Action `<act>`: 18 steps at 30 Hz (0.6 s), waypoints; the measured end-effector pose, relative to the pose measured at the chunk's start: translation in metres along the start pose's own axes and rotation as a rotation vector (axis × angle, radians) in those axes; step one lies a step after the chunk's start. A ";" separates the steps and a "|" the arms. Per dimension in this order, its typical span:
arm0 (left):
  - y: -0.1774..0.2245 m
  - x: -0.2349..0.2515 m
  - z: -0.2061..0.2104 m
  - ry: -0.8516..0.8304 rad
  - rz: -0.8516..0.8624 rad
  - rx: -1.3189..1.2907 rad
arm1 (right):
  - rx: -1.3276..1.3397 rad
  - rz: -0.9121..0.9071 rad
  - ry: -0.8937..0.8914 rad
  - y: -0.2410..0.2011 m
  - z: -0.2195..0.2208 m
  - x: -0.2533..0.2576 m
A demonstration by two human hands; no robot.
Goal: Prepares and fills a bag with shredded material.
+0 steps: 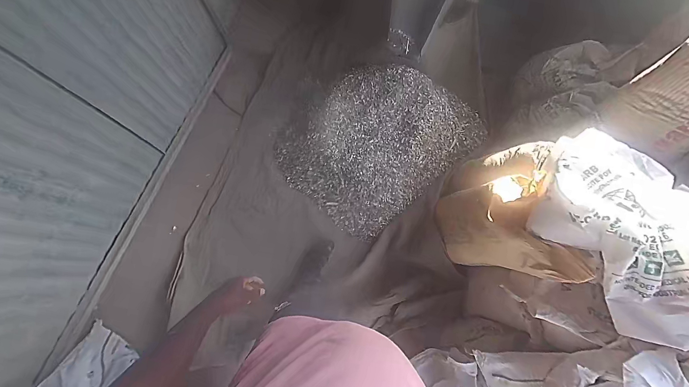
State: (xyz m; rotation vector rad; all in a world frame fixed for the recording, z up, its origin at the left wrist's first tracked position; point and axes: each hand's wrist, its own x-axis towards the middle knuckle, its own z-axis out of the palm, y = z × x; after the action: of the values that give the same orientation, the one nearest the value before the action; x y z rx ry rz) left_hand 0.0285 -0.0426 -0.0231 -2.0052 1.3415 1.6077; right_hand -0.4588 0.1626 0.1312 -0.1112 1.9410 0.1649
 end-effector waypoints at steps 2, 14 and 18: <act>-0.013 0.025 -0.028 0.028 -0.021 -0.064 | 0.095 -0.278 0.327 0.013 0.044 0.128; -0.038 0.101 -0.199 0.132 -0.085 -0.322 | 0.103 -0.370 0.435 -0.265 -0.042 0.046; -0.035 0.117 -0.210 0.150 -0.084 -0.390 | 0.131 -0.221 0.415 -0.206 -0.016 0.048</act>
State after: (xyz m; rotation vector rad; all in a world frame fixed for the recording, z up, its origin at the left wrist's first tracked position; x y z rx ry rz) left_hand 0.1872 -0.2228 -0.0596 -2.4106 1.0317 1.8232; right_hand -0.4588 -0.0430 0.0799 -0.2895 2.3276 -0.1442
